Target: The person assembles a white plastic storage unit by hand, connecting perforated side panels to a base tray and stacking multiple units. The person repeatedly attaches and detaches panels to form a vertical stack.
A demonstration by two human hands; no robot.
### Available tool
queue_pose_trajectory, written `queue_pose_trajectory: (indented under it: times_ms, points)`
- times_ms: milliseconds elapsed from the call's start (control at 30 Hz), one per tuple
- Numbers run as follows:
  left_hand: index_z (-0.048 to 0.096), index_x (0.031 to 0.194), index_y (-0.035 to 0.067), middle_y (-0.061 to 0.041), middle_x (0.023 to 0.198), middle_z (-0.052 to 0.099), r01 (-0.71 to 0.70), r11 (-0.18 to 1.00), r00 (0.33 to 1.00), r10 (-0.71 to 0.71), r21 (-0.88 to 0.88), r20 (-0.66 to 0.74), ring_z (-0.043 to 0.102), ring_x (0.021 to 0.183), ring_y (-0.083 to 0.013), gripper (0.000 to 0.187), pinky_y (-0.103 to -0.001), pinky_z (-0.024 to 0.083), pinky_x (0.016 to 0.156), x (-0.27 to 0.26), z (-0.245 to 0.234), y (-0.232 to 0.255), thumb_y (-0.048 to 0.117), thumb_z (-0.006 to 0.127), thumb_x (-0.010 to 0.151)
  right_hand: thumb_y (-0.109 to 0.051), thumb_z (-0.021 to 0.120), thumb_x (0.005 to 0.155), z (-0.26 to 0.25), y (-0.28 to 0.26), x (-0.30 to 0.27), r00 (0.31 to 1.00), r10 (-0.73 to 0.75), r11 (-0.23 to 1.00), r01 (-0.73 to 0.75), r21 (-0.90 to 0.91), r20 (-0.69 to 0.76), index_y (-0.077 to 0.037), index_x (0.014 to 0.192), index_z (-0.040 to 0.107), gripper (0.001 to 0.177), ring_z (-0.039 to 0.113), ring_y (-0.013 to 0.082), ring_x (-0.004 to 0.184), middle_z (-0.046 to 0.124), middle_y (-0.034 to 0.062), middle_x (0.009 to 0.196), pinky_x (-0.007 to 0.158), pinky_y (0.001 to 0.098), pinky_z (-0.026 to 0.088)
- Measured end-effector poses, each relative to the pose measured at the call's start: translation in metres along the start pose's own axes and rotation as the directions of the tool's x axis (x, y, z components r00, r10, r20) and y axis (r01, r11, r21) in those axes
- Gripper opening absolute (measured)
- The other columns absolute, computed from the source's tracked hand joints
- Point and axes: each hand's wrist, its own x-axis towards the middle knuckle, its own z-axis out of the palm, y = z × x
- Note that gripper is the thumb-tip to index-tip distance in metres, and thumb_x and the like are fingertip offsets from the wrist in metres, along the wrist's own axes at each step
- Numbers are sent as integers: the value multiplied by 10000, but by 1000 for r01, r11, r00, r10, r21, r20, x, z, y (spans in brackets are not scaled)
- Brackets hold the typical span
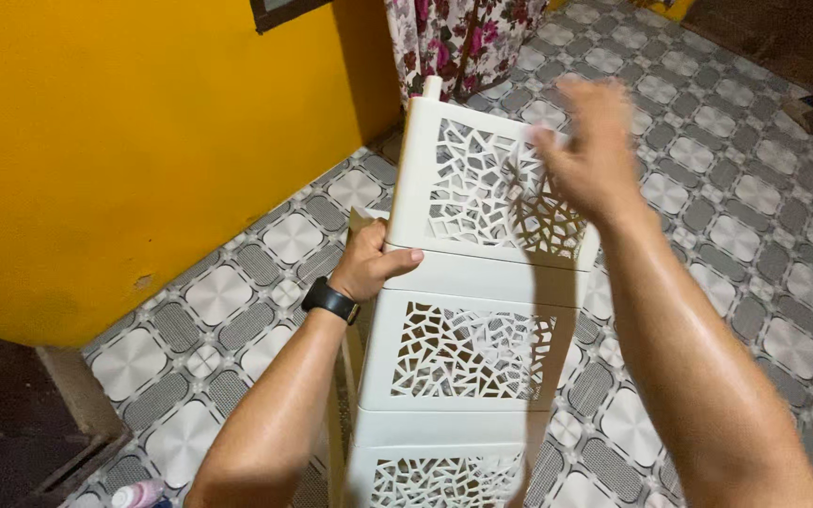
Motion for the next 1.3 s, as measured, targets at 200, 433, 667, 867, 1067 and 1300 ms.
queue_pose_trajectory:
  times_ms: [200, 433, 667, 867, 1067, 1300]
  points:
    - [703, 1029, -35, -83, 935, 721, 44, 997, 998, -46, -69, -33, 661, 847, -148, 412, -293, 538, 777, -3, -3, -2, 309, 773, 813, -634, 347, 1032, 41, 70, -70, 521, 696, 14, -697, 717, 493, -95, 1365, 637, 696, 612, 261, 1010, 676, 131, 1256, 845, 430, 476]
    - [736, 1100, -59, -134, 998, 764, 78, 992, 997, -76, -99, 29, 698, 885, -160, 436, -295, 559, 823, -5, -7, -4, 300, 712, 855, -628, 410, 998, 71, 66, -101, 563, 699, -139, -497, 856, 440, -44, 1371, 586, 715, 719, 210, 1040, 729, 92, 1213, 908, 385, 590]
    - [700, 1128, -41, -83, 997, 745, 126, 984, 990, -118, -125, 71, 678, 892, -151, 429, -297, 543, 836, 0, 0, -4, 277, 715, 840, -650, 408, 1032, 53, 73, -114, 427, 816, 53, -726, 686, 389, 70, 1302, 649, 806, 691, 253, 1057, 726, 159, 1178, 941, 406, 545]
    - [738, 1044, -44, -74, 928, 713, 37, 997, 995, -30, -73, 99, 666, 841, -152, 359, -305, 536, 785, 14, 26, -13, 259, 746, 853, -305, 784, 987, 0, 0, -53, 936, 278, 959, -256, 124, -217, 15, 1490, 433, 692, 404, 339, 1412, 442, 199, 1435, 1220, 473, 383]
    - [710, 974, 23, -25, 888, 730, 47, 990, 992, -31, -130, 118, 661, 796, -104, 300, -275, 537, 748, 24, 52, -6, 277, 763, 825, -516, 695, 886, 16, -95, 36, 841, -537, 823, 540, -178, 68, -164, 880, 772, 361, 435, 438, 1347, 611, 173, 1284, 1133, 644, 271]
    - [730, 900, 4, -23, 803, 728, 159, 974, 978, -133, -162, 163, 648, 701, -99, 265, -280, 529, 661, 23, 55, -20, 253, 789, 829, -495, 640, 790, 35, -100, 50, 699, -462, 697, 667, -264, 545, -180, 504, 692, 428, 605, 215, 748, 682, 36, 596, 850, 378, 411]
